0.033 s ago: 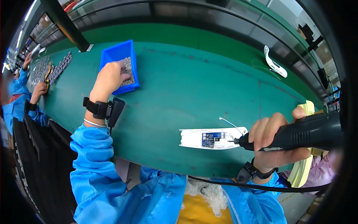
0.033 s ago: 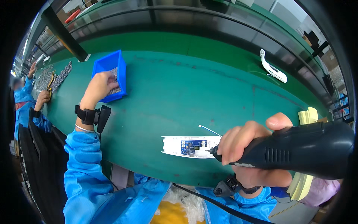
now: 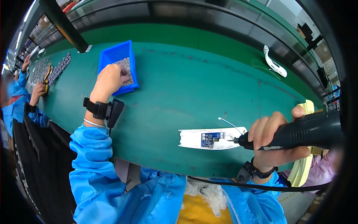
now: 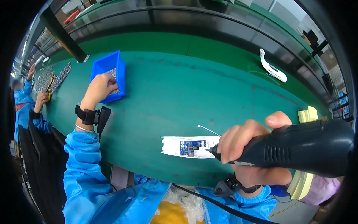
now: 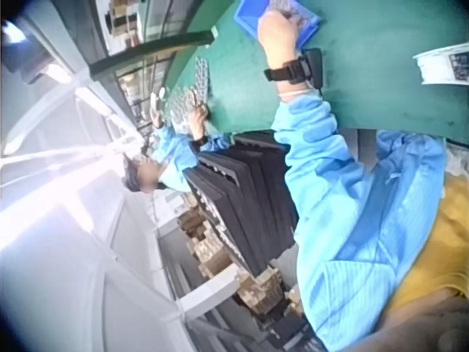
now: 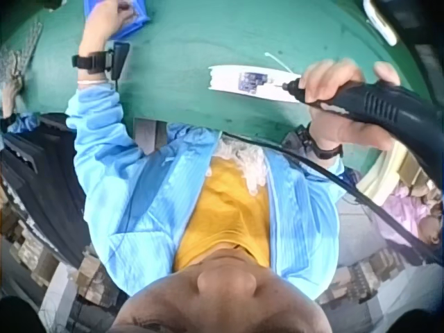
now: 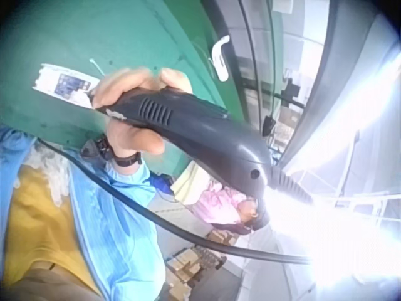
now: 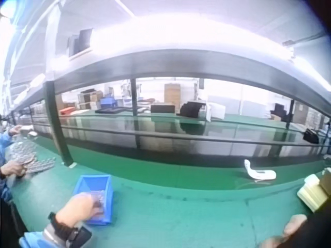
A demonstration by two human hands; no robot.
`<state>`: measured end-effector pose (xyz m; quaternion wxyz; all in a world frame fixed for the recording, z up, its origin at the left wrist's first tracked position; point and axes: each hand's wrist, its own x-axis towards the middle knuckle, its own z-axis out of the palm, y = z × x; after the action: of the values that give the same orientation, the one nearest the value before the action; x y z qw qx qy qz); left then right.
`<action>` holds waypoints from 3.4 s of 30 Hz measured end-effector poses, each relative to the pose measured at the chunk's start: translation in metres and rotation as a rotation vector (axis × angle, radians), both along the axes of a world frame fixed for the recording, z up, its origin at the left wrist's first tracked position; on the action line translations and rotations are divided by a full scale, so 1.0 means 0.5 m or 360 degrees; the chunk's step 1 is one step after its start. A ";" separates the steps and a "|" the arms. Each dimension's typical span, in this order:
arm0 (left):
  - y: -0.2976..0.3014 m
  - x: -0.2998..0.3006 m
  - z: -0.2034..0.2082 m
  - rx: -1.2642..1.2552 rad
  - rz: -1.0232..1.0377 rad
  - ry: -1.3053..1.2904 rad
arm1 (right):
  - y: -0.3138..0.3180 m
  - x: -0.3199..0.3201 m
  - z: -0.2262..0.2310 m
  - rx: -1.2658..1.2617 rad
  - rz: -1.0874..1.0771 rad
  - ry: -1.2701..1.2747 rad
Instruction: The recorder is seen assembling small electronic components into a white plastic housing using an electric screwdriver on a factory line.
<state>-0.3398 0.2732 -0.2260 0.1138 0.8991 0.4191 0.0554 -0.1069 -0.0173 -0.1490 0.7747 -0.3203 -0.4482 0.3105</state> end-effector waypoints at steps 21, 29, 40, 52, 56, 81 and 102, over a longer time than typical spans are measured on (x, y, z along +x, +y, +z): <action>-0.423 0.096 0.017 0.0156 -0.0968 -0.0860 | 0.056 0.006 -0.067 -0.0212 -0.0224 -0.0107; -0.417 0.095 0.002 0.0226 -0.0966 -0.0727 | 0.071 0.006 -0.082 -0.0177 -0.0191 -0.0112; -0.422 0.096 -0.008 0.0129 -0.0829 -0.0730 | 0.078 0.006 -0.097 -0.0180 -0.0143 -0.0147; -0.440 0.110 0.001 0.0014 -0.0751 -0.0734 | 0.074 0.009 -0.094 -0.0250 -0.0217 -0.0181; -0.436 0.105 0.004 -0.0022 -0.0758 -0.0747 | 0.079 0.007 -0.095 -0.0214 -0.0193 -0.0287; -0.433 0.097 0.000 -0.0102 -0.0746 -0.0679 | 0.089 0.006 -0.105 -0.0275 -0.0124 -0.0272; -0.418 0.121 0.026 -0.0186 -0.0506 -0.1031 | 0.060 -0.008 0.001 -0.0149 0.0696 -0.0062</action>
<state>-0.2794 0.0643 -0.2129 0.2989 0.8808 0.2189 0.2948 -0.1109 0.0127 -0.1485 0.6644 -0.2569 -0.5069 0.4855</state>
